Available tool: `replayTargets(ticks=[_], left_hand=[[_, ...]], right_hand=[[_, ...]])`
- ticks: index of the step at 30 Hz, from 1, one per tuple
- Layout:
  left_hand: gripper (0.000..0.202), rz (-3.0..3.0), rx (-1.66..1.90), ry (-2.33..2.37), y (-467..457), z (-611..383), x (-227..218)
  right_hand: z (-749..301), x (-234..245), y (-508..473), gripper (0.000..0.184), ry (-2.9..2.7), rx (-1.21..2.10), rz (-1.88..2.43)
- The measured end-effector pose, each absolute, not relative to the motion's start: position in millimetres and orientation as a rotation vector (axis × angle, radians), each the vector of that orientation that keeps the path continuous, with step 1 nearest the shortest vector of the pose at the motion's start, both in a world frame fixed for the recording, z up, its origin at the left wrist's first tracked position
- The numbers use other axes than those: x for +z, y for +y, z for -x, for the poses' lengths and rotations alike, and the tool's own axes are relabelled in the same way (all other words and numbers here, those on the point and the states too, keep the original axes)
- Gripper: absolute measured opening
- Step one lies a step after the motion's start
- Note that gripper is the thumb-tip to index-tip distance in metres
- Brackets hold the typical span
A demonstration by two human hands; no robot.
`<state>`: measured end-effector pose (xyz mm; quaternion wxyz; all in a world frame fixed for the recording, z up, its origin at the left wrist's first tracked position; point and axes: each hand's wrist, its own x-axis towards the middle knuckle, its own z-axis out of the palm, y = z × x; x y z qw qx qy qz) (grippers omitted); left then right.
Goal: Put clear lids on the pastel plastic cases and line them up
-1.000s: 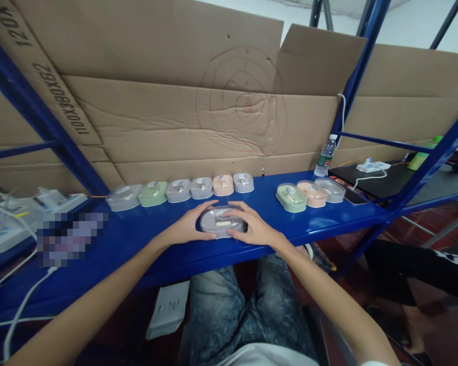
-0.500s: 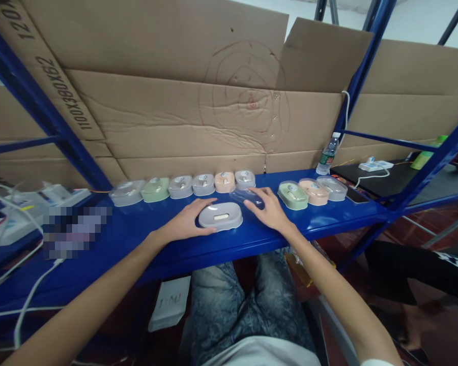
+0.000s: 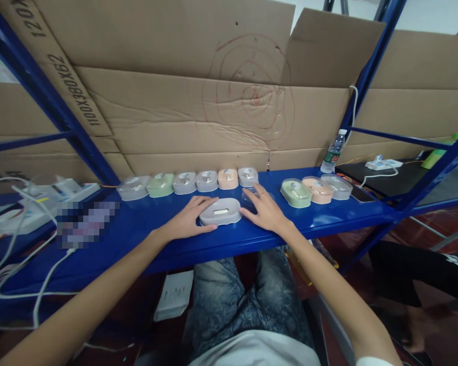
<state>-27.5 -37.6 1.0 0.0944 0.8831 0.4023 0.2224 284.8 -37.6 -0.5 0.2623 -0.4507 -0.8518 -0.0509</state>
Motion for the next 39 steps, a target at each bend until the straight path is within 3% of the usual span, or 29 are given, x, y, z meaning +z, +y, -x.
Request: replayTargets(ticks=[4,12,19,39], left_hand=[[0.098,-2.575,0.673,1.198,-36.8,28.4,-0.9],[0.113,-2.412,0.686,1.217,-35.8,27.6,-1.4],[0.125,-2.260,0.669,1.310,-35.8,26.3,-1.7],[0.116,-2.362,0.649,1.199,-32.7,34.8,5.0]], right_hand=[[-257.3,-2.8,-37.6,0.084,-2.429,0.163,0.891],[-250.3,-13.8,-17.1,0.077,-2.368,0.336,0.721],[-249.9,-8.7,-18.6,0.054,-2.242,0.438,0.804],[-259.6,-13.0,-19.8,0.062,-1.988,-0.102,1.297]])
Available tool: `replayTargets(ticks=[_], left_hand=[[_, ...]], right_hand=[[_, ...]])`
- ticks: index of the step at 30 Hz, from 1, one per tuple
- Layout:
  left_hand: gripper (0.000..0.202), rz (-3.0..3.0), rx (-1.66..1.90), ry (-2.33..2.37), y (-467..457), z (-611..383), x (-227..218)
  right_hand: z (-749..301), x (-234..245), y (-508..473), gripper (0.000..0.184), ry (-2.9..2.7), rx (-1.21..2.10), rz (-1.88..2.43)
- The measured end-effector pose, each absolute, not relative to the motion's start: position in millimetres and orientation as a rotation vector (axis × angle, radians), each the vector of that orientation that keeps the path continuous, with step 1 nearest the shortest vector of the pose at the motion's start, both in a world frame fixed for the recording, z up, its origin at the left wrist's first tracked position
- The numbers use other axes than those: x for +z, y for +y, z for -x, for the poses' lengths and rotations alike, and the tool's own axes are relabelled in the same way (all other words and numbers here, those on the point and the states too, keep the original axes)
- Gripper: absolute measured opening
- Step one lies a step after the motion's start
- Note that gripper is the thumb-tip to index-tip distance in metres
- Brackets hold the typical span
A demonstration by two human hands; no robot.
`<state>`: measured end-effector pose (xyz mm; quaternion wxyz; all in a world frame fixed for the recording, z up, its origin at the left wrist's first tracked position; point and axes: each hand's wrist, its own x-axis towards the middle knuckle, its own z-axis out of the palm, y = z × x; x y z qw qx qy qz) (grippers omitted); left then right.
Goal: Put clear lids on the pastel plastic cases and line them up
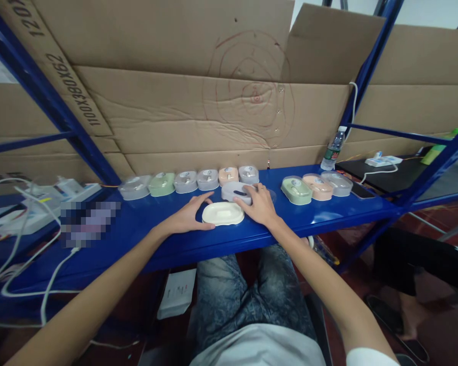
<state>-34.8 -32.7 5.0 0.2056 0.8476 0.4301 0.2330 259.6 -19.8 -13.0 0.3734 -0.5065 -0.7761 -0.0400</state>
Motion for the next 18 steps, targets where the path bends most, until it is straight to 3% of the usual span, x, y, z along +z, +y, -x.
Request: replayTargets(ticks=[11,18], left_hand=[[0.110,-2.369,0.655,1.190,-34.4,33.8,6.9],[0.112,-2.387,0.642,1.194,-33.4,34.4,5.6]], right_hand=[[-264.6,-15.5,-15.6,0.062,-1.922,-0.198,1.579],[-263.7,-14.0,-17.3,0.077,-1.933,-0.173,1.580]])
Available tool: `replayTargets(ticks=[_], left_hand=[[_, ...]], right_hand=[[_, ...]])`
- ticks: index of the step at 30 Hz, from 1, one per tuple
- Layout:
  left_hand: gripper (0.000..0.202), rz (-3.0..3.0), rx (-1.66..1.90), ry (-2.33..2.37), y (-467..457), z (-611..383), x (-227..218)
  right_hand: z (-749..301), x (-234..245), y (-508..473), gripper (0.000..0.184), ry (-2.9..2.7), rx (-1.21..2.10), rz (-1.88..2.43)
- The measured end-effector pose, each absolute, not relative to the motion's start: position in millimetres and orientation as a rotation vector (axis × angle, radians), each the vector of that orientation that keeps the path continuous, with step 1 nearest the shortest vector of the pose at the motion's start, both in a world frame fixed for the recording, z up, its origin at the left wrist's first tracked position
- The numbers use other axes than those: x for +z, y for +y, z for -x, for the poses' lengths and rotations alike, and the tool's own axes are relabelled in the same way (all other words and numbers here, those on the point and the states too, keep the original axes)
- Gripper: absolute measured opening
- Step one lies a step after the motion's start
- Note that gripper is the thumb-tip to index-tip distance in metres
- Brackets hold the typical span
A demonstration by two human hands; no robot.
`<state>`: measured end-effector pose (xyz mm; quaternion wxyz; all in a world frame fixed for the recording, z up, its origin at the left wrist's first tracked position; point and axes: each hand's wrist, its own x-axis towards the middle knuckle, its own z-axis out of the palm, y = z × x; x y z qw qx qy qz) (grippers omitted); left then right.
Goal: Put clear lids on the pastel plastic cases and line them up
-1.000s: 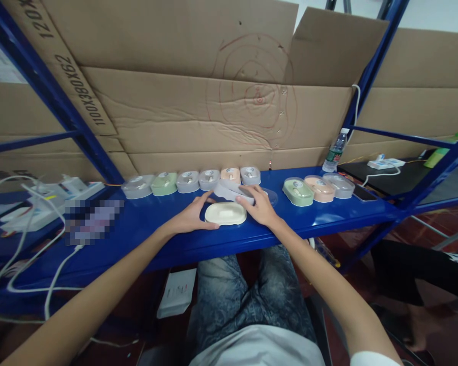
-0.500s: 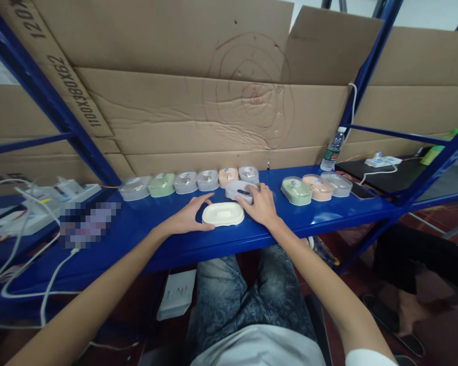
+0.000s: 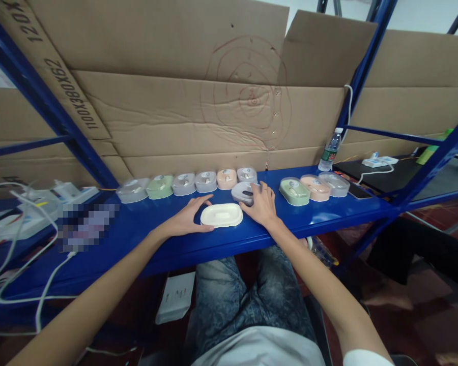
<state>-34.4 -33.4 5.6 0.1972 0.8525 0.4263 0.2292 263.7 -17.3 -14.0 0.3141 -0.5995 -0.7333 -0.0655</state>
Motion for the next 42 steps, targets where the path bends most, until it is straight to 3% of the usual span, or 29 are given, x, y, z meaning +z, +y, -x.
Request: replayTargets(ticks=[8,42], left_hand=[[0.109,-2.366,0.680,1.166,-31.7,37.6,3.6],[0.108,-2.372,0.677,1.152,-33.6,36.7,2.0]], right_hand=[[-268.0,-13.9,-15.0,0.087,-1.958,-0.111,1.561],[-273.4,-21.9,-9.9,0.081,-1.971,-0.140,1.452]])
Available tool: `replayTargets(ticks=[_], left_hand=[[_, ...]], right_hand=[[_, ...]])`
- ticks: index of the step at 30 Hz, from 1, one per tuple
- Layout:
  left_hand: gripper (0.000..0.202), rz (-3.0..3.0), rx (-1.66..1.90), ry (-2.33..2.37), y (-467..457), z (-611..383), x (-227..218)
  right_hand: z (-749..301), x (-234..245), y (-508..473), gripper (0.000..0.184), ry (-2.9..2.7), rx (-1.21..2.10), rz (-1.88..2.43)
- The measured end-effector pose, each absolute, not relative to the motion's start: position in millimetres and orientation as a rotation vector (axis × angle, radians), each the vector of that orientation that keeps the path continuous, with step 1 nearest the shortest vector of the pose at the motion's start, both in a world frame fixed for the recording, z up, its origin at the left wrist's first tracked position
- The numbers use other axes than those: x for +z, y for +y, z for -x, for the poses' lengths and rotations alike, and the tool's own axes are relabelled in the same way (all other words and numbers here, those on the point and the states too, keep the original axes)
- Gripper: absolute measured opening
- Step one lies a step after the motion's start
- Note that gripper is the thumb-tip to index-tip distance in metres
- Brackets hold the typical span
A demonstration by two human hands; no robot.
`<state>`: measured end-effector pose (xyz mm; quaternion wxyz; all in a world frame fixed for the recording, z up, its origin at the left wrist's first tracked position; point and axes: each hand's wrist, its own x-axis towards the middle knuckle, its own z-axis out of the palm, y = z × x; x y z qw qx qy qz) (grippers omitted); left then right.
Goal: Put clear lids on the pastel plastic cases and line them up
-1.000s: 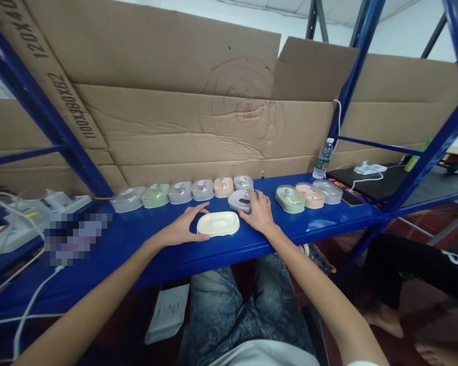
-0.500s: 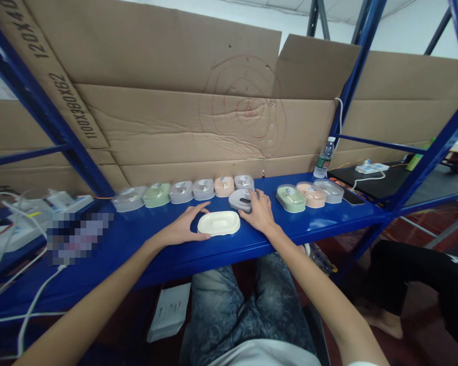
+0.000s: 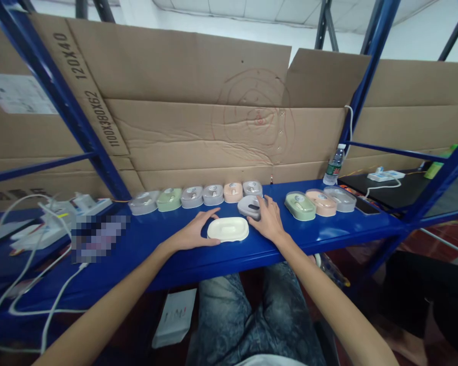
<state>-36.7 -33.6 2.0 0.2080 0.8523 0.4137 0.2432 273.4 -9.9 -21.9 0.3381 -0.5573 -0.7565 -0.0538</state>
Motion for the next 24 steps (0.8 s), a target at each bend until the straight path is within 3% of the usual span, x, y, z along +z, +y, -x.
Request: replayTargets(ticks=[8,13,18,24], left_hand=[[0.107,-2.379,0.685,1.155,-33.7,35.7,1.5],[0.115,-2.365,0.694,1.184,-32.8,32.1,-1.1],[0.123,-2.333,0.735,1.192,-32.0,30.7,-5.1],[0.126,-2.314,0.719,1.239,-32.5,30.9,-3.9]], right_hand=[[-272.2,-17.6,-13.5,0.069,-1.962,-0.114,1.429],[-265.1,-8.9,-28.2,0.065,-1.935,-0.036,1.178],[-256.0,-5.3,-40.9,0.066,-2.179,0.119,0.889],[-252.6,-4.2,-43.5,0.065,-2.360,0.124,0.867]])
